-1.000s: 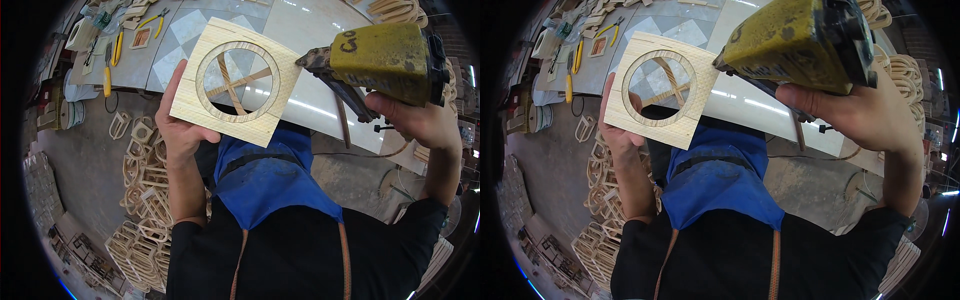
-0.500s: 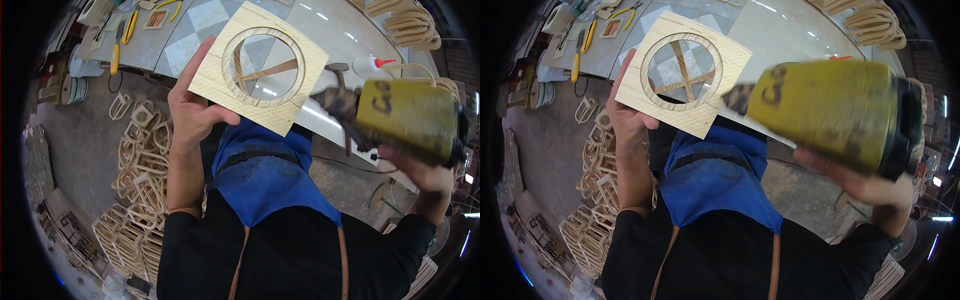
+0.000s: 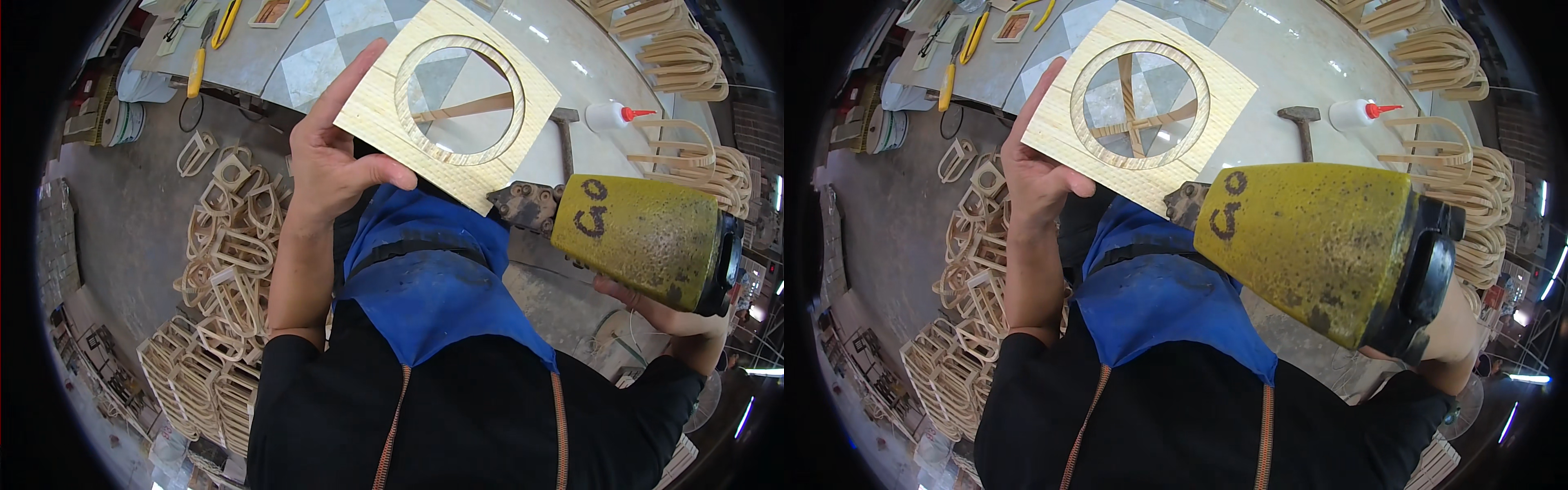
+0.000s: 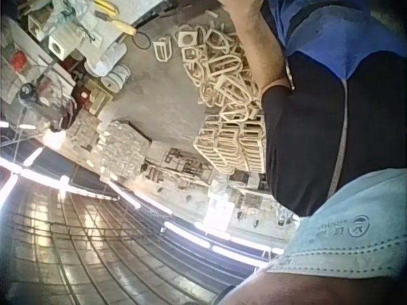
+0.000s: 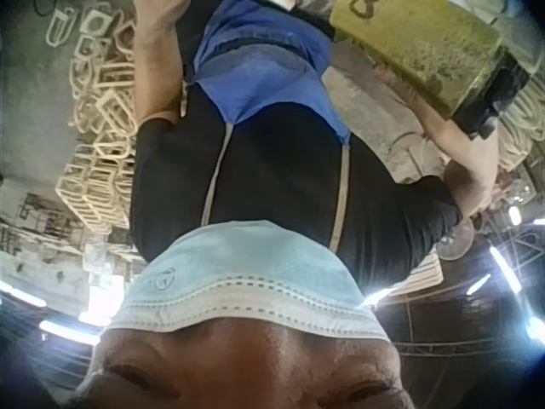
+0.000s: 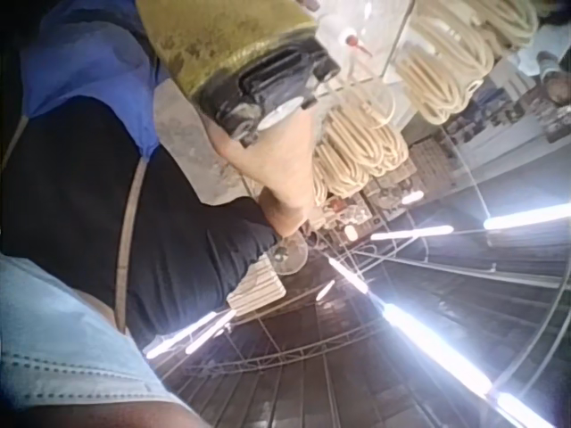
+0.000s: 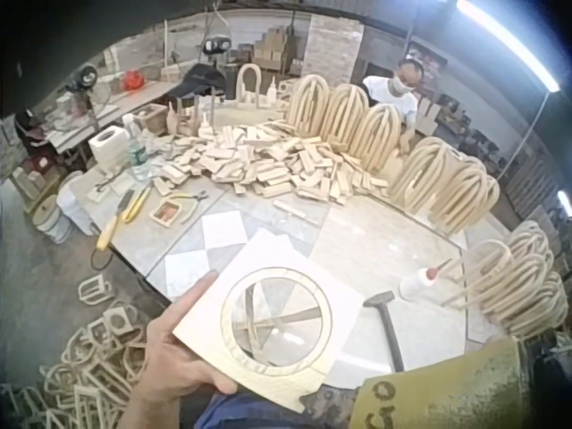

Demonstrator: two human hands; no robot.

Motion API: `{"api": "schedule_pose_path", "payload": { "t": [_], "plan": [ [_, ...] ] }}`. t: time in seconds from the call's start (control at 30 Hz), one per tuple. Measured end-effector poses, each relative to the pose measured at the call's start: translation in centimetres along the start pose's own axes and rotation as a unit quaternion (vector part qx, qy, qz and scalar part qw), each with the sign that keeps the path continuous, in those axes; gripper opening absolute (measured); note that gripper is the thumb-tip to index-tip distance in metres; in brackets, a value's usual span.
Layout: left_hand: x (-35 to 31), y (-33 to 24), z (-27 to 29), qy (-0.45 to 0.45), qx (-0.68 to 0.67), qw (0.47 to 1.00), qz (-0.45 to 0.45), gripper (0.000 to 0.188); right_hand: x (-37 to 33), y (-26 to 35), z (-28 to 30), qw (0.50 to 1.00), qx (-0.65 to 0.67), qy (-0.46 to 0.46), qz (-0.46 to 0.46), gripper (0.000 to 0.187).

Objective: The worker is assembling decorative wooden frames using glue, a nail gun, and a hammer.

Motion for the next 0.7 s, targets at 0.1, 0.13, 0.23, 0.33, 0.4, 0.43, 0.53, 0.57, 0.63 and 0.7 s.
{"api": "schedule_pose_path", "payload": {
  "t": [0.1,0.13,0.23,0.33,0.4,0.43,0.53,0.57,0.63,0.7],
  "plan": [
    [0.1,0.0,-0.1,0.001,-0.002,1.0,0.006,0.114,-1.7,-2.2,-0.5,0.996,0.059,0.029,-0.061,0.053],
    [0.1,-0.1,-0.1,-0.002,-0.001,1.0,0.007,0.114,-1.5,-2.1,-0.5,0.996,0.059,0.03,-0.058,0.053],
    [0.3,-0.2,-0.4,0.004,-0.005,1.0,0.004,0.113,-1.0,-2.8,0.1,0.967,0.214,-0.002,-0.141,0.051],
    [0.3,-0.4,-0.4,-0.001,-0.003,1.0,0.009,0.112,-2.2,-3.7,-0.4,0.943,0.281,-0.005,-0.177,0.051],
    [0.7,-0.2,-0.7,0.005,-0.014,1.0,0.016,0.111,-4.6,-4.6,-0.9,0.924,0.314,-0.004,-0.217,0.052],
    [0.6,-0.2,-0.6,0.004,-0.015,1.0,0.02,0.111,-5.0,-5.0,-1.1,0.915,0.33,-0.002,-0.232,0.052],
    [0.4,-0.3,-0.6,0.001,-0.012,1.0,0.024,0.11,-3.9,-4.3,-1.5,0.946,0.243,0.051,-0.207,0.049],
    [0.3,-0.3,-0.6,0.001,-0.012,1.0,0.025,0.11,-3.4,-3.8,-1.7,0.958,0.198,0.076,-0.195,0.048],
    [0.3,-0.3,-0.7,0.003,-0.013,1.0,0.025,0.11,-2.8,-3.2,-2.0,0.966,0.153,0.098,-0.186,0.047],
    [0.3,-0.2,-0.8,0.01,-0.006,1.0,0.027,0.11,-2.1,-3.2,-1.4,0.947,0.246,0.039,-0.202,0.051]
  ]
}}
Point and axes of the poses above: each hand's wrist, its own x-axis towards the middle knuckle, its own z-axis out of the back of the hand, y = z × x, the point moved 9 cm from there along x, towards the middle knuckle, and after that the axes turned 12 degrees about x, right-handed, at the moved point
